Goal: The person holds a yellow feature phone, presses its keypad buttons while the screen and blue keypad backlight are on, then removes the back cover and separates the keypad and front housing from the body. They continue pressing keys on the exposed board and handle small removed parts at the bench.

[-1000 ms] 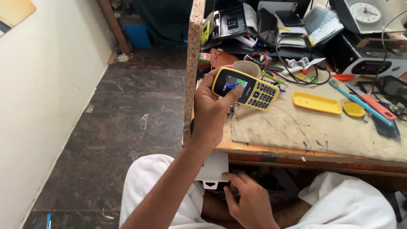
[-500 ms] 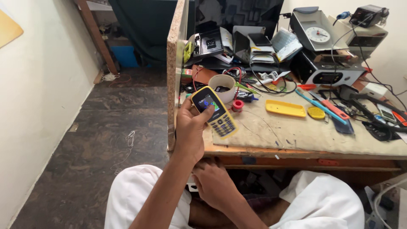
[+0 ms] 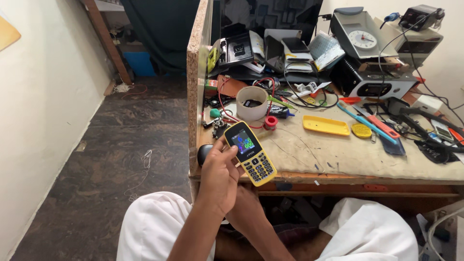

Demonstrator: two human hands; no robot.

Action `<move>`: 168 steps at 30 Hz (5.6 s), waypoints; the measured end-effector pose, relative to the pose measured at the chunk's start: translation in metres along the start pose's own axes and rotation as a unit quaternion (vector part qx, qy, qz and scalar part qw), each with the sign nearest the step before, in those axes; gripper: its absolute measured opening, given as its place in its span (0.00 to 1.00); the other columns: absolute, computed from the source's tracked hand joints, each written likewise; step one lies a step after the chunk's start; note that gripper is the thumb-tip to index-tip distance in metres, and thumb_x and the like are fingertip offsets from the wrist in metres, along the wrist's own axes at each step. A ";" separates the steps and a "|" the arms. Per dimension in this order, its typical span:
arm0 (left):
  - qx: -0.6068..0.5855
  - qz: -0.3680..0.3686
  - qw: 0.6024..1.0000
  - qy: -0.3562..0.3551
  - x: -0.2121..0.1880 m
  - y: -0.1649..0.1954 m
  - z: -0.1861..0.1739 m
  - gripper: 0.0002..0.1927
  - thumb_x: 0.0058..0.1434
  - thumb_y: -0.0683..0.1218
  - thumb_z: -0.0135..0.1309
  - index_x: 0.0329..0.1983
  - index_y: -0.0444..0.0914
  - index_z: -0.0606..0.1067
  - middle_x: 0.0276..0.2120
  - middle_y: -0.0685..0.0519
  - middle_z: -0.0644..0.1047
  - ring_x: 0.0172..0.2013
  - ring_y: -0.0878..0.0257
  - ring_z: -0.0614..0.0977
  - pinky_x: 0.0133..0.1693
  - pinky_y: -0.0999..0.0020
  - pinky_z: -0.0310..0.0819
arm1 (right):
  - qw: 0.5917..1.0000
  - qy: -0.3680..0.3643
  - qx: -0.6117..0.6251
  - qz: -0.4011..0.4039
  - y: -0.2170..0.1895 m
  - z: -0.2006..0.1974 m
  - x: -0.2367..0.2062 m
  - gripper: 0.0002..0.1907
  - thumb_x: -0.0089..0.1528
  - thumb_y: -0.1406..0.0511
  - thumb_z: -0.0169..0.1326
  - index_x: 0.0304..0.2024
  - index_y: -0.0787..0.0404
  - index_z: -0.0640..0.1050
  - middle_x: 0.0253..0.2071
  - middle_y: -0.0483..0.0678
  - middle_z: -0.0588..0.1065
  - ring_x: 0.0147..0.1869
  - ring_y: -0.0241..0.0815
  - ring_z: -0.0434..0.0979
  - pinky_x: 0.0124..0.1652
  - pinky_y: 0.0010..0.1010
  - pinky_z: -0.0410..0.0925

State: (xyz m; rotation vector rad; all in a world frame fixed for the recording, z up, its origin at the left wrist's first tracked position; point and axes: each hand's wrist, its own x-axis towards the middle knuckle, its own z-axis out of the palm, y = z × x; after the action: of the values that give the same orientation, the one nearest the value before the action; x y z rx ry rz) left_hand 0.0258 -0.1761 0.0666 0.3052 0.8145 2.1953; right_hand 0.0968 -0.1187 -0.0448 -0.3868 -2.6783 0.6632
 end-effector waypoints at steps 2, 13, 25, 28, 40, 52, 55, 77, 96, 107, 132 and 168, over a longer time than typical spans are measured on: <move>-0.006 -0.003 1.000 -0.008 -0.001 -0.002 0.000 0.23 0.64 0.39 0.44 0.63 0.38 0.68 0.45 0.56 0.79 0.44 0.66 0.81 0.45 0.62 0.76 | 1.000 0.021 0.003 -0.009 -0.005 -0.003 0.004 0.10 0.55 0.68 0.57 0.39 0.64 0.79 0.36 0.57 0.79 0.45 0.59 0.78 0.50 0.53 0.65; -0.057 -0.017 0.998 -0.031 0.005 0.004 -0.013 0.19 0.66 0.41 0.45 0.60 0.35 0.69 0.48 0.50 0.79 0.45 0.64 0.83 0.49 0.64 0.79 | 0.981 0.032 0.185 0.050 -0.035 -0.040 -0.026 0.22 0.52 0.69 0.58 0.50 0.62 0.77 0.46 0.54 0.81 0.55 0.53 0.80 0.53 0.43 0.68; -0.265 -0.103 0.955 -0.086 0.005 -0.012 -0.008 0.27 0.73 0.59 0.42 0.61 0.34 0.69 0.37 0.47 0.74 0.27 0.62 0.74 0.22 0.72 0.69 | 0.946 -0.199 0.241 0.083 -0.008 -0.034 -0.017 0.15 0.55 0.68 0.60 0.44 0.61 0.78 0.34 0.48 0.78 0.41 0.43 0.77 0.41 0.35 0.69; -0.276 -0.100 0.952 -0.090 0.009 -0.013 -0.006 0.31 0.70 0.64 0.42 0.61 0.35 0.69 0.37 0.47 0.73 0.28 0.61 0.74 0.22 0.71 0.69 | 0.945 -0.231 0.218 0.075 -0.006 -0.026 -0.013 0.13 0.55 0.68 0.61 0.43 0.61 0.78 0.31 0.46 0.78 0.37 0.41 0.77 0.38 0.33 0.69; -0.203 -0.059 0.976 -0.047 0.028 -0.018 0.002 0.26 0.72 0.64 0.45 0.59 0.40 0.70 0.35 0.52 0.73 0.29 0.65 0.73 0.25 0.72 0.68 | 0.931 -0.112 0.277 0.209 0.074 -0.100 -0.054 0.08 0.56 0.70 0.63 0.38 0.61 0.81 0.24 0.42 0.80 0.28 0.32 0.79 0.31 0.26 0.74; -0.138 -0.079 0.986 -0.058 0.088 -0.099 0.066 0.27 0.68 0.67 0.43 0.54 0.41 0.68 0.24 0.54 0.71 0.16 0.66 0.71 0.17 0.74 0.62 | 0.863 0.142 0.441 0.202 0.069 -0.177 -0.052 0.09 0.61 0.76 0.56 0.43 0.73 0.80 0.36 0.51 0.78 0.37 0.38 0.81 0.38 0.28 0.75; -0.093 -0.072 0.991 -0.055 0.110 -0.117 0.079 0.27 0.68 0.66 0.44 0.53 0.40 0.69 0.23 0.55 0.71 0.15 0.69 0.69 0.16 0.74 0.61 | 0.893 0.164 0.377 0.184 0.080 -0.184 -0.040 0.09 0.63 0.73 0.55 0.43 0.72 0.82 0.37 0.45 0.74 0.36 0.33 0.77 0.37 0.25 0.75; 0.044 0.032 0.998 -0.040 0.128 -0.154 0.095 0.25 0.69 0.62 0.46 0.54 0.37 0.69 0.25 0.56 0.70 0.16 0.73 0.68 0.16 0.77 0.60 | 0.843 0.232 0.428 0.228 0.117 -0.166 -0.035 0.06 0.62 0.74 0.58 0.41 0.71 0.80 0.32 0.47 0.81 0.34 0.31 0.79 0.37 0.24 0.74; 0.092 0.065 0.994 -0.003 0.132 -0.166 0.102 0.23 0.69 0.61 0.49 0.47 0.37 0.72 0.24 0.58 0.70 0.15 0.74 0.67 0.16 0.78 0.59 | 0.845 0.258 0.407 0.230 0.126 -0.167 -0.036 0.04 0.61 0.74 0.59 0.38 0.71 0.82 0.29 0.46 0.80 0.31 0.29 0.77 0.33 0.22 0.72; 0.178 0.131 0.975 0.018 0.127 -0.168 0.113 0.21 0.69 0.62 0.51 0.39 0.39 0.73 0.24 0.60 0.67 0.19 0.76 0.66 0.19 0.78 0.60 | 0.831 0.235 0.440 0.247 0.149 -0.173 -0.036 0.02 0.58 0.76 0.62 0.34 0.70 0.82 0.27 0.48 0.80 0.28 0.32 0.78 0.28 0.24 0.70; 0.176 0.181 0.967 -0.017 0.125 -0.172 0.105 0.18 0.70 0.53 0.59 0.50 0.34 0.74 0.30 0.59 0.72 0.27 0.74 0.70 0.25 0.76 0.68 | 0.915 0.368 0.042 0.162 0.094 -0.176 -0.030 0.06 0.55 0.73 0.63 0.36 0.66 0.82 0.28 0.49 0.79 0.29 0.37 0.81 0.32 0.25 0.71; 0.025 0.104 0.991 -0.082 0.128 -0.171 0.093 0.24 0.74 0.60 0.42 0.53 0.35 0.70 0.32 0.58 0.69 0.31 0.73 0.70 0.32 0.77 0.67 | 0.849 0.300 0.406 0.153 0.116 -0.191 0.023 0.06 0.63 0.71 0.59 0.38 0.70 0.82 0.30 0.43 0.80 0.32 0.25 0.76 0.32 0.18 0.70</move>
State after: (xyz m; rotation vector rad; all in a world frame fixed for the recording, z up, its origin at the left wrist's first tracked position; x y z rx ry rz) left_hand 0.0792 0.0466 0.0244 0.6110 0.7765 2.3080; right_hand 0.1723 0.0636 0.0628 -0.6406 -1.5656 1.4059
